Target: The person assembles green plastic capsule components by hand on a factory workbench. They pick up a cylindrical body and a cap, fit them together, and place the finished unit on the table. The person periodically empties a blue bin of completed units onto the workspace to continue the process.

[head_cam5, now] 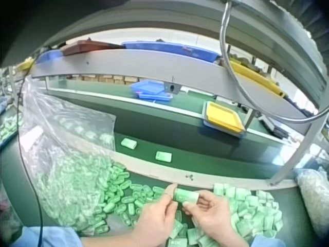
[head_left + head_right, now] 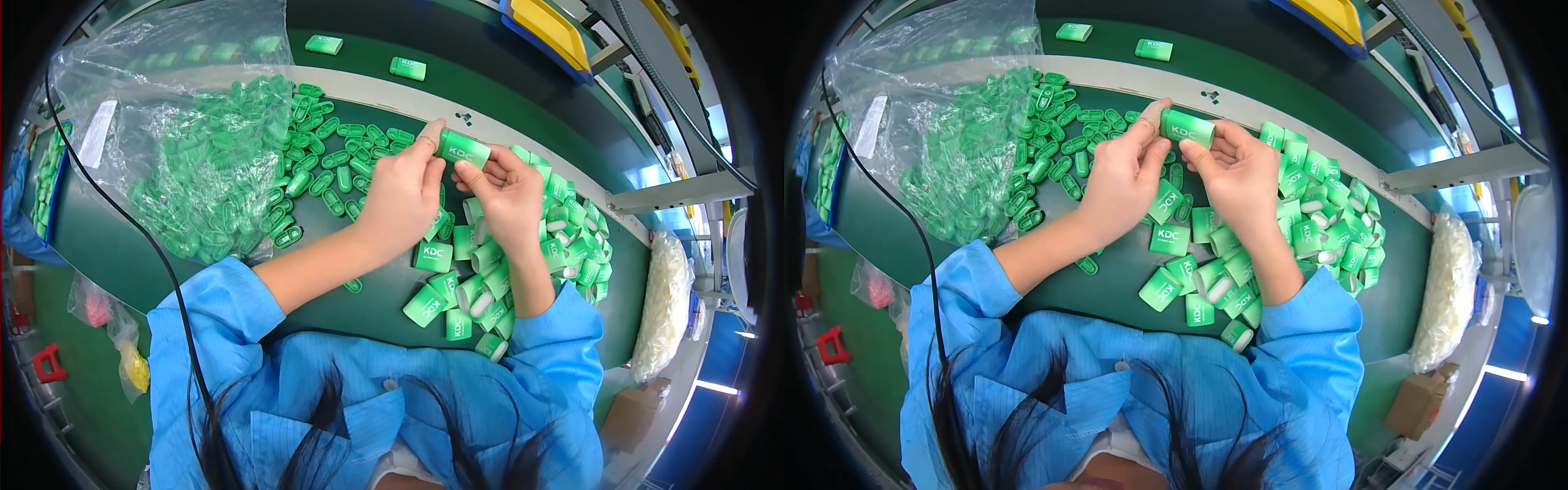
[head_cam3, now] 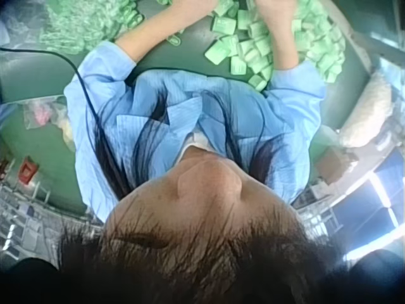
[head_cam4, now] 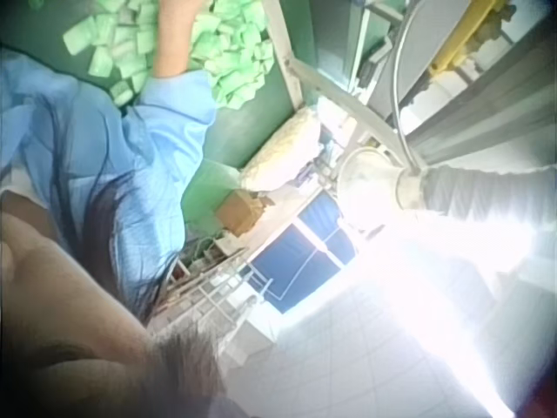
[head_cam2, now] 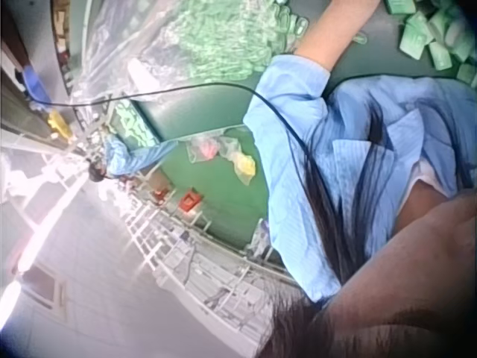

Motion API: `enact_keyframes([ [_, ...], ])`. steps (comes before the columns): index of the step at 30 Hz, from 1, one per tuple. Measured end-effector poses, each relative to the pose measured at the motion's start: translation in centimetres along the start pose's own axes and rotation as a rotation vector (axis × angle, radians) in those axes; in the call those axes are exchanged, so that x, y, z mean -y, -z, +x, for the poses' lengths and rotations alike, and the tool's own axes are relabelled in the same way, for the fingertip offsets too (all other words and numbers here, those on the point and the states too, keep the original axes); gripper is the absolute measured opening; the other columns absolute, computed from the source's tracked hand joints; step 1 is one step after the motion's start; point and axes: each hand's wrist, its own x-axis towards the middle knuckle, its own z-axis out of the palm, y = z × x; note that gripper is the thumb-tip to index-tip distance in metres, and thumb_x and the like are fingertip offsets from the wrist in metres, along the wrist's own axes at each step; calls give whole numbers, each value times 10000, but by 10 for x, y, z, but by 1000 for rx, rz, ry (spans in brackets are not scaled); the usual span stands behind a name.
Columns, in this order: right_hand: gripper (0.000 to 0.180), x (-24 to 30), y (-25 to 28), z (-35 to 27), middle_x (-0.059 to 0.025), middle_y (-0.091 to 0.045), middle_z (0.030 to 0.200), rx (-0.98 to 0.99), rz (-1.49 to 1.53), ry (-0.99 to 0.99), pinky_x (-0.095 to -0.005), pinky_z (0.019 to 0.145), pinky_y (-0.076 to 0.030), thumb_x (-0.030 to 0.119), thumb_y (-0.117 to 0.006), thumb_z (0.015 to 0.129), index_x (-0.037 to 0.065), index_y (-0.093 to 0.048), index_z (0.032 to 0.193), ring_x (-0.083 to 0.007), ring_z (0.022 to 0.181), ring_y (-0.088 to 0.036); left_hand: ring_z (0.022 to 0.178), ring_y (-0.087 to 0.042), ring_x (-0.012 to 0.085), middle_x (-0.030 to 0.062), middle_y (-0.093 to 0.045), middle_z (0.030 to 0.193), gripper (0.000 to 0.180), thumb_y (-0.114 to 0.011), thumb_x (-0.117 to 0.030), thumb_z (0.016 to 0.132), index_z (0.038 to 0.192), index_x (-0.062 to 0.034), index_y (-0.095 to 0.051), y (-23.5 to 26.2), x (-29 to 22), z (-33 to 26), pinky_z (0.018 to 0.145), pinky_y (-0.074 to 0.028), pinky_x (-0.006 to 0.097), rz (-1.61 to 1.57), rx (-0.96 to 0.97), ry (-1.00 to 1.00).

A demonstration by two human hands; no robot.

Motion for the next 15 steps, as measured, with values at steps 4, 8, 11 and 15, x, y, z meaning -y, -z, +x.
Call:
enact_keyframes([
  [4, 233, -6, -10, -3, -93, -673, 780, -159, -282, 266, -232, 630, -533, 44, -689, 771, -56, -610, 967, -97, 719, -646, 789, -639, 317, 236, -610, 1017, 537, -467, 48, 822, 1338, 20, -322, -12, 1, -4, 657, -489, 339, -34, -63, -114],
  [8, 222, -6, -3, 17, -58, -666, 709, -67, -96, 30, -228, 586, -514, 103, -701, 770, -34, -622, 926, -89, 676, -637, 888, -612, 376, 255, -546, 1162, 630, -551, -45, 807, 1361, 32, -261, 5, 4, 13, 785, -484, 405, 57, 111, -16],
  [11, 204, 2, 8, 66, -43, -649, 684, 121, -339, -37, -218, 538, -488, 152, -684, 786, -33, -621, 841, -97, 594, -602, 960, -575, 373, 243, -525, 1172, 613, -574, -100, 807, 1349, 1, -304, 20, 22, 36, 827, -474, 402, 215, -10, -73],
  [15, 259, -38, 43, 131, -33, -625, 650, 29, -526, -257, -234, 543, -483, 226, -674, 782, -28, -625, 766, -99, 534, -552, 961, -574, 348, 170, -605, 1064, 263, -542, -39, 803, 1053, -40, -624, 61, 30, 69, 842, -465, 428, 643, 205, -37],
])
